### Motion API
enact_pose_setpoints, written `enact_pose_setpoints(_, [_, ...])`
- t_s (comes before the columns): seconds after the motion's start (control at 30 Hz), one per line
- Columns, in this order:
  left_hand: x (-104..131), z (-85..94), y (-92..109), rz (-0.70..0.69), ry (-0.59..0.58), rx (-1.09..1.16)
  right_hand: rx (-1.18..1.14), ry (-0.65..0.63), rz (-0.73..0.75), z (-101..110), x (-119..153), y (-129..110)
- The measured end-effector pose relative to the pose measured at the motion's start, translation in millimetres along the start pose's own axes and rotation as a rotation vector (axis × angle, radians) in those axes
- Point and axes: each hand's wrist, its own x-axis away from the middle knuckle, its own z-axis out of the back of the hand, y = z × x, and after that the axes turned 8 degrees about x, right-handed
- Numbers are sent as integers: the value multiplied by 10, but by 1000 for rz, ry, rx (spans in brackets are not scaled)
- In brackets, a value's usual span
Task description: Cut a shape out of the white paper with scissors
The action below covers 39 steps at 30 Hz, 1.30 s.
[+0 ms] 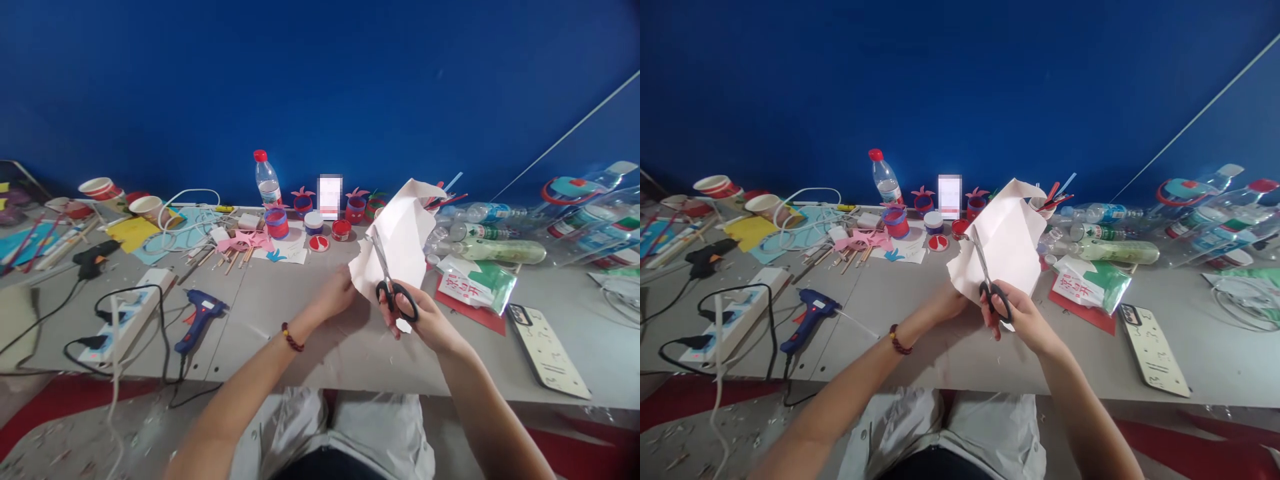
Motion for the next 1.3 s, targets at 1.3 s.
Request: enact_pose_setpoints(1.3, [301,604,-4,257,626,593,-239,-217,-305,-430,-486,489])
